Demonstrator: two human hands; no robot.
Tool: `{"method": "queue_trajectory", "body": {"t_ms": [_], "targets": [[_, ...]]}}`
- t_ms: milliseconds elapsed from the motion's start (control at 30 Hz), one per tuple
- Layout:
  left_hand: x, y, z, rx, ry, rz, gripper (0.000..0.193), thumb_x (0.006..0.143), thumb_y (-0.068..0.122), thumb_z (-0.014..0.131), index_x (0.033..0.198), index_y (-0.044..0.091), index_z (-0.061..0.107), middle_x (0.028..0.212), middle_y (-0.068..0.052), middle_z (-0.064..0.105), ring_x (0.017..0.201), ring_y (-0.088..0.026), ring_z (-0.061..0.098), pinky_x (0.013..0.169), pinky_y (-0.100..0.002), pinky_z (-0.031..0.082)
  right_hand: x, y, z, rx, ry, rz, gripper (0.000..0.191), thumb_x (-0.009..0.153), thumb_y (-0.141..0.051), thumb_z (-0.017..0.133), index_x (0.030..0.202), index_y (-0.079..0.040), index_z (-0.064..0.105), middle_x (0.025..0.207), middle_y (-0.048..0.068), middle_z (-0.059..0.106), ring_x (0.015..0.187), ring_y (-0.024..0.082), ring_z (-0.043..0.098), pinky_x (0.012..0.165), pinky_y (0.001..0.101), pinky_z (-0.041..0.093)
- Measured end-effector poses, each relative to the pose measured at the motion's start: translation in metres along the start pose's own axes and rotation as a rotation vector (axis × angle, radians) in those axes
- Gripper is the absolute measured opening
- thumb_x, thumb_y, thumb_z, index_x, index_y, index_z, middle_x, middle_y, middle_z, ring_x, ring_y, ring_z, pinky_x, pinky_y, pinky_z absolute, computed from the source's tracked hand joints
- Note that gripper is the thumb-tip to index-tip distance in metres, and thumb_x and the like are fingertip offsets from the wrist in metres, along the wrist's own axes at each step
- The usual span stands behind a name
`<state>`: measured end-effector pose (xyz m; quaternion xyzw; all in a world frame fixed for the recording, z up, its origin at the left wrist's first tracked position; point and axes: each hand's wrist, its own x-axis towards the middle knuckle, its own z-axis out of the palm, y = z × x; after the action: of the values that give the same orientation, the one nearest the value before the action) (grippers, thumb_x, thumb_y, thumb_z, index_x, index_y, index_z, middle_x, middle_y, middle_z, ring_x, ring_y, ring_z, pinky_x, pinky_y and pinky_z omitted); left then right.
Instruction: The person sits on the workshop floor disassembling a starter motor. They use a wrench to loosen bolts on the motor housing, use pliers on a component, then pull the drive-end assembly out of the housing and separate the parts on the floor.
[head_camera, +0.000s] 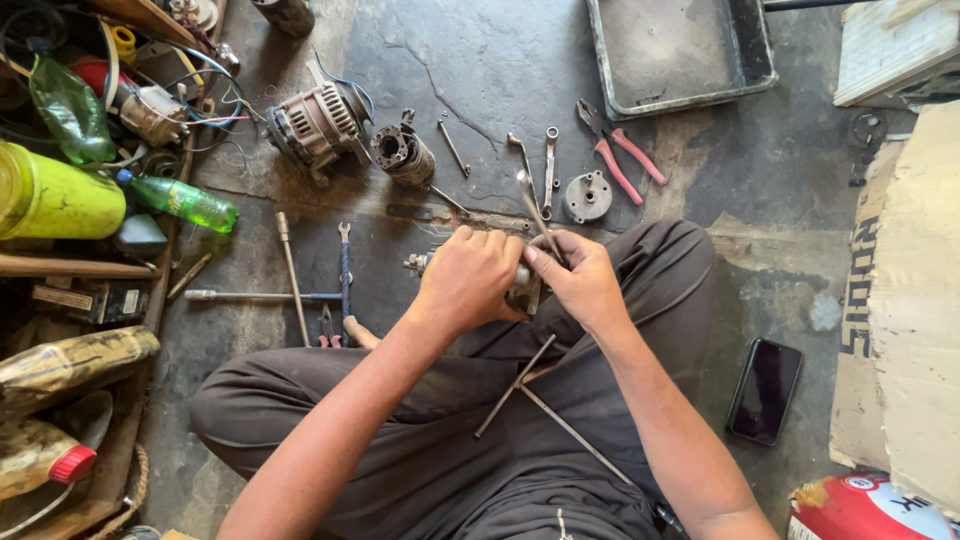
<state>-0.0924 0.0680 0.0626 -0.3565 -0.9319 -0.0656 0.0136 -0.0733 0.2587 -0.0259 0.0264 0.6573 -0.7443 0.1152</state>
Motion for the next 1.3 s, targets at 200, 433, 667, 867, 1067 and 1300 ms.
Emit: {"method": "queue_trajectory", "body": {"t_ms": [200,433,667,867,1067,1300], "targets": [[0.0,0.001,0.0,-0.006,-0.009,-0.003,0.074,0.047,0.062,0.091,0.089,0.009,0.06,0.081,-0.008,0.065,0.079,-0.026,0.067,0.074,-0.038,0.05,0.001,0.002,-0.009,0.185,-0.064,0.133,0.017,0.096,-0.004,0.071,0.111,0.003,0.071,0.087,0.001,0.069,0.073,0.007,0.058,0.067,0.0237,0.048],[0.0,-0.001,0.001,-0.016,-0.002,-0.001,0.075,0.046,0.061,0.091,0.088,0.008,0.059,0.08,-0.007,0.064,0.079,-0.026,0.067,0.073,-0.039,0.049,0.003,0.011,-0.005,0.158,-0.05,0.025,0.015,0.101,-0.009,0.072,0.111,0.002,0.072,0.089,-0.001,0.069,0.071,0.003,0.057,0.063,0.0202,0.046],[0.0,-0.001,0.002,-0.021,0.001,-0.002,0.075,0.046,0.062,0.091,0.088,0.008,0.059,0.081,-0.008,0.065,0.08,-0.026,0.067,0.074,-0.038,0.049,0.001,-0.016,-0.004,0.155,-0.049,0.237,0.017,0.09,-0.011,0.076,0.103,0.0,0.072,0.071,-0.003,0.063,0.047,0.002,0.044,0.041,0.0195,0.031],[0.0,-0.001,0.003,-0.025,0.011,0.0,0.074,0.046,0.062,0.09,0.088,0.009,0.059,0.08,-0.007,0.064,0.08,-0.026,0.067,0.074,-0.038,0.049,0.004,-0.032,0.001,0.152,-0.05,0.231,0.017,0.088,-0.01,0.076,0.101,0.0,0.072,0.071,-0.004,0.064,0.047,0.003,0.046,0.042,0.0198,0.033],[-0.002,-0.001,0.003,-0.004,-0.014,-0.006,0.073,0.048,0.061,0.091,0.087,0.009,0.058,0.078,-0.007,0.063,0.078,-0.026,0.067,0.073,-0.038,0.049,0.055,-0.039,-0.015,-0.025,0.212,0.213,0.019,0.085,-0.017,0.076,0.093,-0.001,0.072,0.057,-0.003,0.053,0.04,0.008,0.042,0.038,0.026,0.03],[-0.001,-0.001,0.001,-0.011,0.018,-0.001,0.073,0.046,0.061,0.09,0.087,0.009,0.059,0.079,-0.007,0.064,0.079,-0.027,0.067,0.074,-0.038,0.049,0.102,-0.033,0.004,-0.887,0.212,0.099,0.028,0.074,-0.028,0.08,0.084,-0.001,0.078,0.071,0.017,0.071,0.07,0.03,0.072,0.07,0.0415,0.055]]}}
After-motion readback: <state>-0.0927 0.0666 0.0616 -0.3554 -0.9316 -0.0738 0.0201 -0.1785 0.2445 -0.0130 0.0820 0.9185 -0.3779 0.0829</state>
